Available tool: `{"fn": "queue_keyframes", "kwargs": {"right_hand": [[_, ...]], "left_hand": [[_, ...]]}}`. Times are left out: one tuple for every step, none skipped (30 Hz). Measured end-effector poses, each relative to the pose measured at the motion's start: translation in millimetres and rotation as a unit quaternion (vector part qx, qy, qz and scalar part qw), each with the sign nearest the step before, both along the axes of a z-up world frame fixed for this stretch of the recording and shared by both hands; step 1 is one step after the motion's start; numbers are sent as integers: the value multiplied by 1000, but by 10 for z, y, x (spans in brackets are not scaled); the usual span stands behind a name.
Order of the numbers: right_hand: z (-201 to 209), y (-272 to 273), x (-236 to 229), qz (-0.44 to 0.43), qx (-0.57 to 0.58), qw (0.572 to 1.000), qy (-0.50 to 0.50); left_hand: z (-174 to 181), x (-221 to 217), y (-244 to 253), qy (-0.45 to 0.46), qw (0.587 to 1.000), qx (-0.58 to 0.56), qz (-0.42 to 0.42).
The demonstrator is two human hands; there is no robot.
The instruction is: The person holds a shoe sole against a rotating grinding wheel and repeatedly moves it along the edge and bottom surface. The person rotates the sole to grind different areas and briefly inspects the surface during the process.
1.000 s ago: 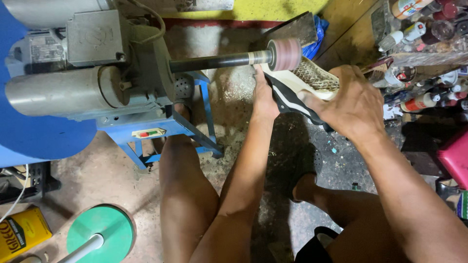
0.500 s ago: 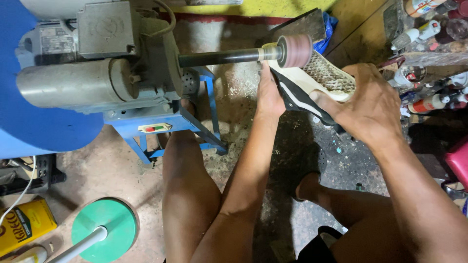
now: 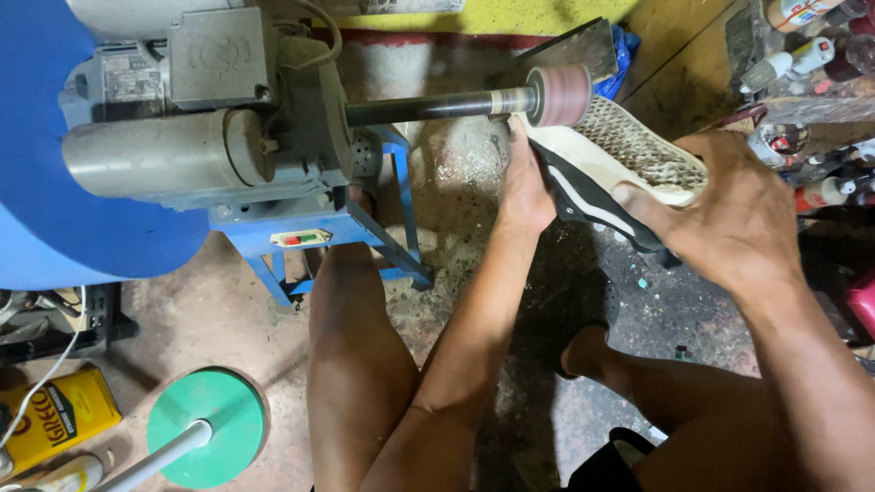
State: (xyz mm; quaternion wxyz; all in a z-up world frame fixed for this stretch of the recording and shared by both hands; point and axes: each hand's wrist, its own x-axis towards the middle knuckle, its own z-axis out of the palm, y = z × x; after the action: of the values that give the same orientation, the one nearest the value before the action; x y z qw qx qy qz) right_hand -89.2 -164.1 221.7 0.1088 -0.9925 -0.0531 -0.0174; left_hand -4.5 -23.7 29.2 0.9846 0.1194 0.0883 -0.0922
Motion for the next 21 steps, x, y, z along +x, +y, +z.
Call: {"fn": "queue_keyframes", "kwargs": {"right_hand": [[21, -28, -14, -17, -30, 999, 17], [40, -58, -29, -35, -59, 997, 34], [44, -76, -43, -52, -88, 994, 50], [42, -85, -55, -16, -67, 998, 9], [45, -96, -67, 19, -47, 998, -33], [51, -108, -77, 53, -26, 995, -75], [49, -103, -86, 24, -35, 998, -42], [38, -81, -90, -7, -44, 999, -12], [30, -55, -91, -38, -52, 998, 19], [29, -30, -86, -58, -66, 995, 50], [28, 0, -68, -78, -80, 990, 80], [42, 21, -57, -96, -94, 985, 112], [49, 47, -57, -70, -93, 990, 75], [38, 91, -56, -42, -91, 994, 38], [40, 115, -55, -14, -88, 996, 2], [46, 125, -58, -41, -85, 995, 36], [49, 134, -43, -67, -81, 992, 70], [55, 142, -18, -92, -77, 988, 101], [67, 137, -35, -89, -67, 989, 97], [83, 124, -47, -81, -58, 991, 93], [97, 100, -45, -74, -49, 992, 90]], "left_hand": [[-1, -9, -27, 8, 1000, 11, -2], [-6, -18, -43, 16, 1000, 21, -3], [-16, -42, -58, 23, 1000, 20, -7], [-24, -67, -80, 29, 999, 19, -12], [-35, -78, -96, 36, 999, 19, -18], [-50, -75, -110, 52, 998, 24, -23], [-69, -65, -124, 68, 997, 29, -29], [-85, -34, -143, 81, 995, 35, -36], [-109, -8, -146, 59, 997, 34, -32], [-138, 11, -149, 38, 998, 32, -29], [-162, 41, -161, 16, 999, 29, -26], [-181, 76, -171, 26, 999, 23, -27], [-193, 120, -174, 35, 999, 16, -27], [-203, 142, -169, 46, 999, 9, -27], [-207, 155, -155, 59, 998, 17, -26], [-205, 161, -134, 73, 997, 26, -28], [-192, 152, -125, 86, 995, 35, -31], [-163, 143, -122, 77, 996, 24, -28], [-134, 107, -115, 67, 997, 12, -25], [-103, 83, -89, 57, 998, 0, -17], [-67, 80, -79, 43, 999, 6, -10]]}}
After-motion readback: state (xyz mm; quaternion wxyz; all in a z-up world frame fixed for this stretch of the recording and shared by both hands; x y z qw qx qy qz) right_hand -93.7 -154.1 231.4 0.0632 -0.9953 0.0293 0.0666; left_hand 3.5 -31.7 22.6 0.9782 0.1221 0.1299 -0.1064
